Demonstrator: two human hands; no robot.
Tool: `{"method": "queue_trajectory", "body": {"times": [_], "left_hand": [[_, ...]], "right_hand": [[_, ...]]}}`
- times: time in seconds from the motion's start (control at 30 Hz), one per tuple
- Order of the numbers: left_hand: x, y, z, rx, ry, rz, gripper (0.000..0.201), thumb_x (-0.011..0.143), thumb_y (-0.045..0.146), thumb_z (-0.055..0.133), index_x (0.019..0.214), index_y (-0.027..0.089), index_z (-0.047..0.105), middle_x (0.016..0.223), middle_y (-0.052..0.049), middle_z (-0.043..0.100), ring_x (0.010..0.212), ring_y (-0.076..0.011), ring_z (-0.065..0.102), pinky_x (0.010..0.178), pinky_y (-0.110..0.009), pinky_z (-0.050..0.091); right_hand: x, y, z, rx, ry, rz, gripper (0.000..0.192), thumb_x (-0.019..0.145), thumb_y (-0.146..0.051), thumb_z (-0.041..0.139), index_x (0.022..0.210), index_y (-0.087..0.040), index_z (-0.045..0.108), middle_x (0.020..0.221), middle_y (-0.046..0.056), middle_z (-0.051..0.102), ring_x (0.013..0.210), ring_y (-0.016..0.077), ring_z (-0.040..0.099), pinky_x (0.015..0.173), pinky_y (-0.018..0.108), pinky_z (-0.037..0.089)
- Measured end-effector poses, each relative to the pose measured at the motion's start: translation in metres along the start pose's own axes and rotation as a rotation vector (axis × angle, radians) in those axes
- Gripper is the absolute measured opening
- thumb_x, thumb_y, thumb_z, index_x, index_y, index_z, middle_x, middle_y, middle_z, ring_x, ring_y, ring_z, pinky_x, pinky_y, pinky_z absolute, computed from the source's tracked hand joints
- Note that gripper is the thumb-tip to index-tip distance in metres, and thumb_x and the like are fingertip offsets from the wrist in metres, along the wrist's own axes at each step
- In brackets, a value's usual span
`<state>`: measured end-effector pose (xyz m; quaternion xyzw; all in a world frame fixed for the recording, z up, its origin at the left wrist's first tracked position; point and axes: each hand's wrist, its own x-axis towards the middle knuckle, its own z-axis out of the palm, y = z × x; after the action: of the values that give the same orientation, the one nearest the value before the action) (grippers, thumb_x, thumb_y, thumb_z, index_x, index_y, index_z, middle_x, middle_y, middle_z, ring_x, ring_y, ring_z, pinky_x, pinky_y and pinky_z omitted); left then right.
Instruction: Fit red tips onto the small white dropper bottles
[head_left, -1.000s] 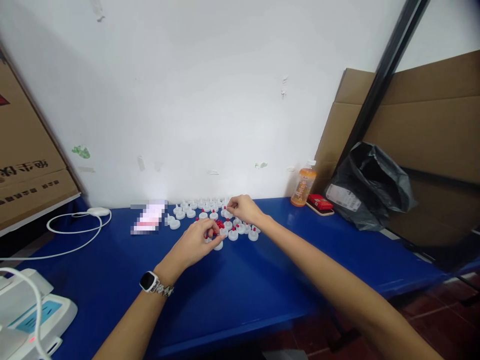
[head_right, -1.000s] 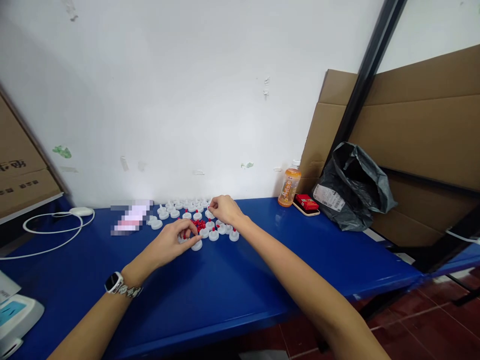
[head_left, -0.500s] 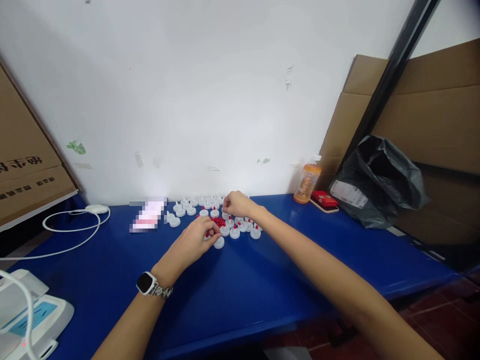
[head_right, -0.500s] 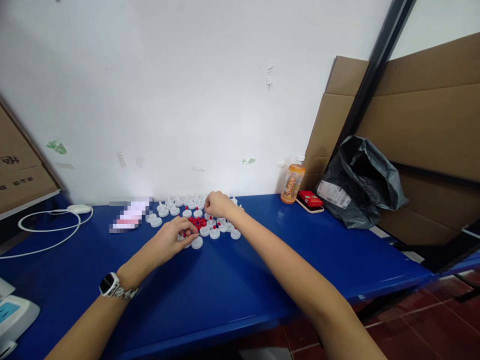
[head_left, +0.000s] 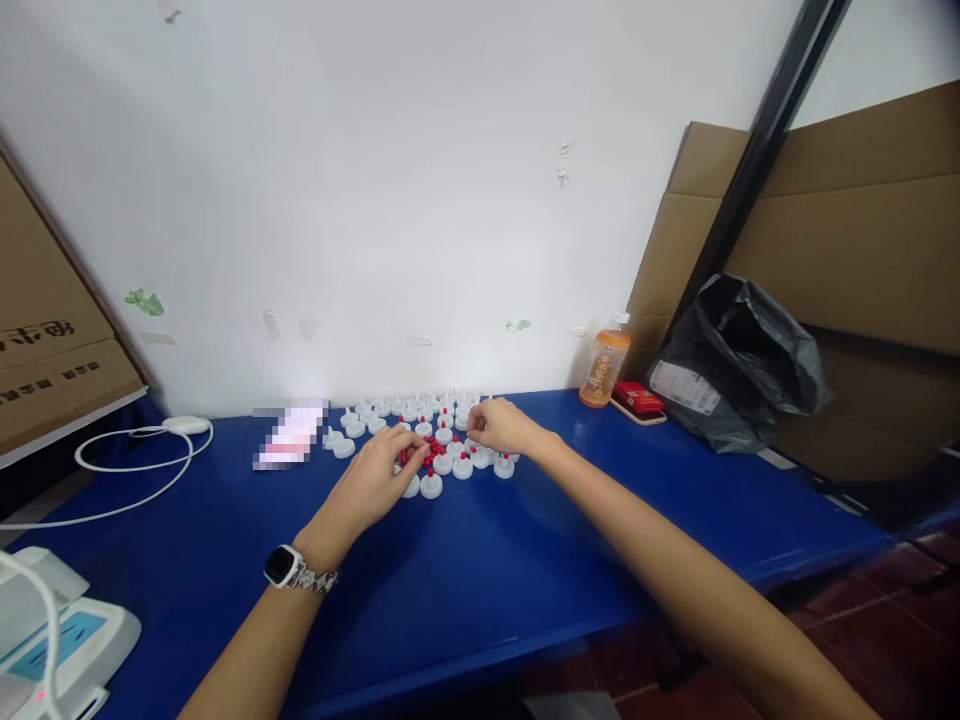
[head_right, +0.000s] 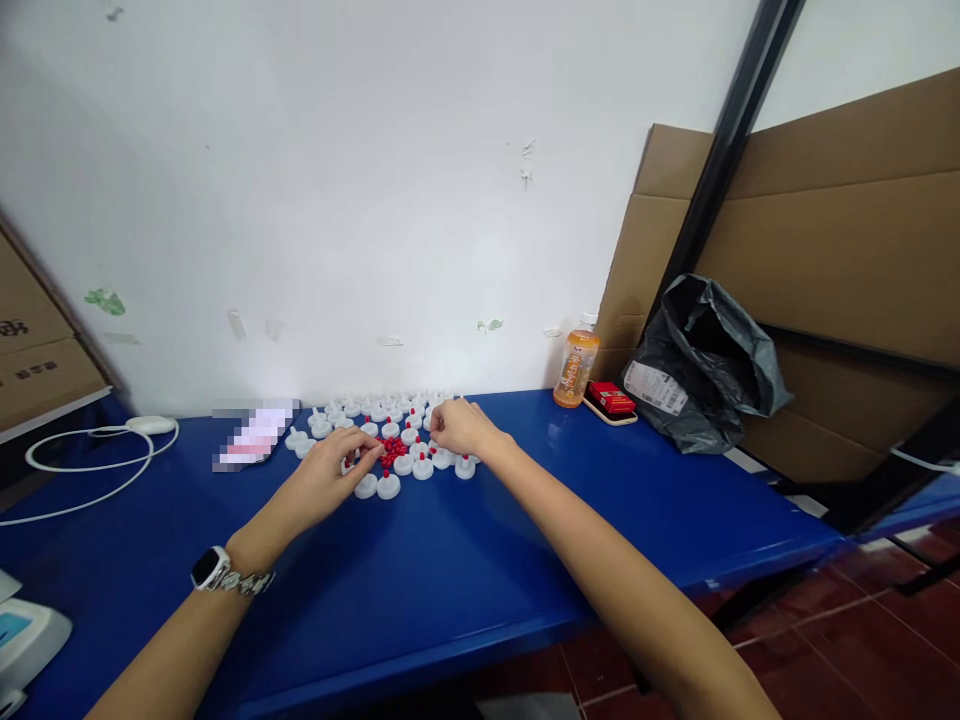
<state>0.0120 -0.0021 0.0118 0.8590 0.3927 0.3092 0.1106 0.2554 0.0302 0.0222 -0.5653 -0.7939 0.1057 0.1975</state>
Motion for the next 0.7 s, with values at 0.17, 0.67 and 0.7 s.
{"method": "queue_trajectory", "body": {"times": [0.17, 0.67, 0.7], "left_hand": [[-0.001, 0.003, -0.002, -0.022, 0.085, 0.024, 0.027, 0.098, 0.040, 0.044, 0.097, 0.021, 0.063, 0.097, -0.005, 0.062, 0.096, -0.0217, 0.058, 0.085, -0.036, 0.047], [-0.009, -0.037, -0.018, 0.008, 0.088, -0.042, 0.032, 0.101, 0.044, 0.036, 0.113, 0.020, 0.052, 0.107, -0.010, 0.059, 0.102, -0.0252, 0.056, 0.092, -0.043, 0.046], [-0.012, -0.039, -0.017, 0.003, 0.089, -0.051, 0.032, 0.101, 0.044, 0.036, 0.113, 0.020, 0.052, 0.107, -0.010, 0.059, 0.102, -0.0251, 0.056, 0.092, -0.043, 0.046]], "right_hand": [[-0.005, -0.007, -0.010, 0.142, 0.093, -0.018, 0.012, 0.073, -0.009, 0.061, 0.073, -0.017, 0.070, 0.072, 0.003, 0.072, 0.066, 0.0145, 0.063, 0.059, 0.023, 0.041], [0.016, -0.064, 0.012, 0.151, 0.038, -0.210, 0.012, 0.081, -0.028, 0.065, 0.081, -0.018, 0.071, 0.078, 0.002, 0.072, 0.074, 0.0159, 0.062, 0.074, 0.029, 0.041], [0.019, -0.065, 0.015, 0.032, -0.013, -0.218, 0.010, 0.079, -0.028, 0.067, 0.078, -0.019, 0.071, 0.077, 0.002, 0.072, 0.075, 0.0172, 0.062, 0.078, 0.031, 0.039]]}}
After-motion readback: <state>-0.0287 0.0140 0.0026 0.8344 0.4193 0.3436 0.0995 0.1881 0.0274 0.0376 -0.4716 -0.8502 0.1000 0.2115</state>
